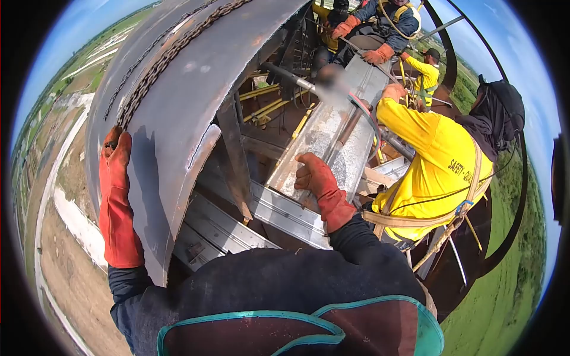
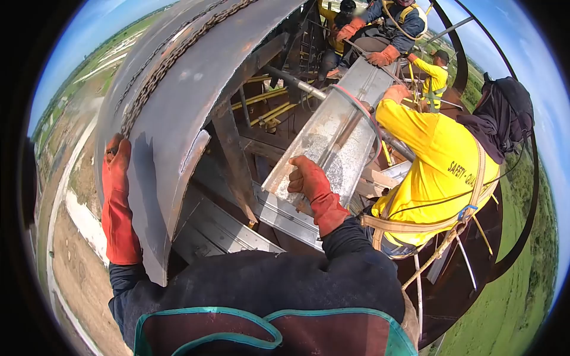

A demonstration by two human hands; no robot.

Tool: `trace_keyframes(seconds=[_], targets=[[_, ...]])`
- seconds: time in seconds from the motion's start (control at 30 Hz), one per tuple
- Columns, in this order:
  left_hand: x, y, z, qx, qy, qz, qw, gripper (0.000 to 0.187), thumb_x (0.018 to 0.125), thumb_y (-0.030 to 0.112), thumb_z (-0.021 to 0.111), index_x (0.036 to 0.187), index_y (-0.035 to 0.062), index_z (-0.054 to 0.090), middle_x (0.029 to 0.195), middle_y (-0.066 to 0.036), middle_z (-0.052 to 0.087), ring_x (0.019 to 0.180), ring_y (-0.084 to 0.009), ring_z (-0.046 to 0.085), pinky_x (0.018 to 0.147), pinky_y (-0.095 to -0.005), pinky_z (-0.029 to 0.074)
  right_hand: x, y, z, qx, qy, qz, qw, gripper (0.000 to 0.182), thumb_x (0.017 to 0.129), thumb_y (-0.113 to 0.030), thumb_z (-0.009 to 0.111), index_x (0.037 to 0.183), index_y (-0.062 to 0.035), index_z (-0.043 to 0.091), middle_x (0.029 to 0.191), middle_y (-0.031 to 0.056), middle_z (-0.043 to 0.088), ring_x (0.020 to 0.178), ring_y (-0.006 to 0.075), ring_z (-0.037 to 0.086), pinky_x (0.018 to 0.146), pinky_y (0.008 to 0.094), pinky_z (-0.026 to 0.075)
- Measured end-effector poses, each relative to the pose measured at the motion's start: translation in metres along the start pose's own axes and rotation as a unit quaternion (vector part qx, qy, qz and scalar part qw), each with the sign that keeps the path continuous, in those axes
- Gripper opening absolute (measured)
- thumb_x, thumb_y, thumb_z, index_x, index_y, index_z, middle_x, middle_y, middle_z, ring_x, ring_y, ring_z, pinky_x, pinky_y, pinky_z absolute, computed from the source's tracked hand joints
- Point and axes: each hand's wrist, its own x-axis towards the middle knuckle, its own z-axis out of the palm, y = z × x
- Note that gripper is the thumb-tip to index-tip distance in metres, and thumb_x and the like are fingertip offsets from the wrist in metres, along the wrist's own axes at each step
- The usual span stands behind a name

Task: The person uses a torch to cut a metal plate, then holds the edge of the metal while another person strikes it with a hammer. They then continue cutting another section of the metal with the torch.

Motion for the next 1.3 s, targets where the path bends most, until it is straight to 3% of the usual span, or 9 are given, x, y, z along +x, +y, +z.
trace_keyframes(seconds=[0.1, 0.23, 0.37, 0.4, 0.53, 0.63, 0.77, 0.97, 1.3], targets=[[0.042, -0.013, 0.023, 0.037, 0.004, 0.01, 0.999, 0.075, 0.11, 0.049, 0.074, 0.166, 0.0015, 0.059, 0.142, -0.009, 0.075, 0.127, -0.0197, 0.069, 0.115, -0.0337, 0.051, -0.001, 0.005, -0.002, -0.004, 0.034, -0.021, 0.999, 0.038, 0.103, -0.039, 0.075, 0.119, -0.0045, 0.071, 0.086, 0.011, 0.066, 0.066, 0.0243, 0.065, 0.066, 0.042, 0.061], [0.08, -0.007, 0.052, 0.036, -0.022, 0.027, 0.999, 0.072, 0.112, 0.049, 0.07, 0.163, 0.0003, 0.061, 0.149, -0.015, 0.075, 0.141, -0.0286, 0.068, 0.123, -0.0399, 0.047, -0.003, 0.005, -0.004, 0.005, 0.032, -0.033, 0.999, 0.044, 0.103, -0.042, 0.076, 0.122, -0.0027, 0.072, 0.091, 0.0134, 0.069, 0.068, 0.0252, 0.068, 0.069, 0.0425, 0.063], [0.101, -0.041, 0.082, 0.253, 0.08, 0.185, 0.946, 0.065, 0.115, 0.047, 0.066, 0.158, -0.0011, 0.065, 0.154, -0.021, 0.072, 0.145, -0.0368, 0.067, 0.126, -0.0443, 0.046, -0.002, 0.009, -0.005, 0.001, 0.041, -0.035, 0.999, 0.048, 0.104, -0.042, 0.074, 0.131, -0.0025, 0.072, 0.098, 0.0147, 0.072, 0.074, 0.0262, 0.073, 0.074, 0.0436, 0.067], [0.098, -0.047, 0.09, 0.205, 0.13, 0.203, 0.949, 0.062, 0.116, 0.046, 0.063, 0.156, -0.0017, 0.068, 0.155, -0.023, 0.071, 0.146, -0.0393, 0.065, 0.127, -0.0455, 0.046, -0.001, 0.009, -0.006, -0.006, 0.052, -0.038, 0.998, 0.049, 0.105, -0.042, 0.073, 0.133, -0.0026, 0.072, 0.1, 0.015, 0.073, 0.076, 0.0266, 0.074, 0.075, 0.0439, 0.067], [0.088, -0.038, 0.088, 0.074, 0.098, 0.168, 0.978, 0.06, 0.117, 0.045, 0.061, 0.153, -0.0017, 0.069, 0.152, -0.022, 0.073, 0.142, -0.0393, 0.068, 0.124, -0.0442, 0.048, 0.003, 0.013, -0.009, -0.01, 0.047, -0.044, 0.998, 0.051, 0.106, -0.042, 0.071, 0.138, -0.0033, 0.071, 0.101, 0.0151, 0.074, 0.078, 0.0275, 0.075, 0.077, 0.0433, 0.068], [0.072, -0.014, 0.079, 0.082, 0.047, 0.121, 0.988, 0.069, 0.118, 0.048, 0.057, 0.163, -0.0036, 0.06, 0.168, -0.023, 0.061, 0.156, -0.0378, 0.057, 0.132, -0.0441, 0.04, 0.007, 0.014, -0.01, 0.001, 0.031, -0.034, 0.999, 0.052, 0.106, -0.046, 0.073, 0.14, -0.0069, 0.073, 0.092, 0.0092, 0.069, 0.077, 0.0232, 0.072, 0.08, 0.0427, 0.067], [0.079, -0.031, 0.081, 0.09, 0.1, 0.169, 0.976, 0.058, 0.117, 0.046, 0.06, 0.15, -0.0008, 0.07, 0.151, -0.02, 0.073, 0.14, -0.0377, 0.069, 0.122, -0.0443, 0.049, -0.002, 0.01, 0.004, -0.023, 0.078, -0.03, 0.996, 0.051, 0.106, -0.046, 0.074, 0.138, -0.0058, 0.074, 0.094, 0.0114, 0.07, 0.077, 0.0249, 0.072, 0.08, 0.0437, 0.067], [0.08, -0.037, 0.079, 0.102, 0.106, 0.139, 0.979, 0.061, 0.118, 0.049, 0.058, 0.154, 0.0019, 0.07, 0.16, -0.018, 0.068, 0.149, -0.0353, 0.063, 0.129, -0.0425, 0.045, -0.002, 0.016, 0.009, -0.033, 0.093, -0.047, 0.994, 0.055, 0.105, -0.047, 0.074, 0.137, -0.0029, 0.074, 0.097, 0.015, 0.072, 0.079, 0.0286, 0.074, 0.079, 0.0444, 0.068], [0.078, -0.037, 0.08, 0.091, 0.129, 0.144, 0.977, 0.059, 0.117, 0.047, 0.059, 0.151, 0.0004, 0.07, 0.155, -0.018, 0.071, 0.145, -0.0363, 0.066, 0.126, -0.0433, 0.047, 0.002, 0.016, 0.01, -0.03, 0.108, -0.037, 0.993, 0.053, 0.104, -0.044, 0.073, 0.136, -0.0014, 0.073, 0.096, 0.0168, 0.072, 0.075, 0.0299, 0.074, 0.075, 0.0443, 0.068]])
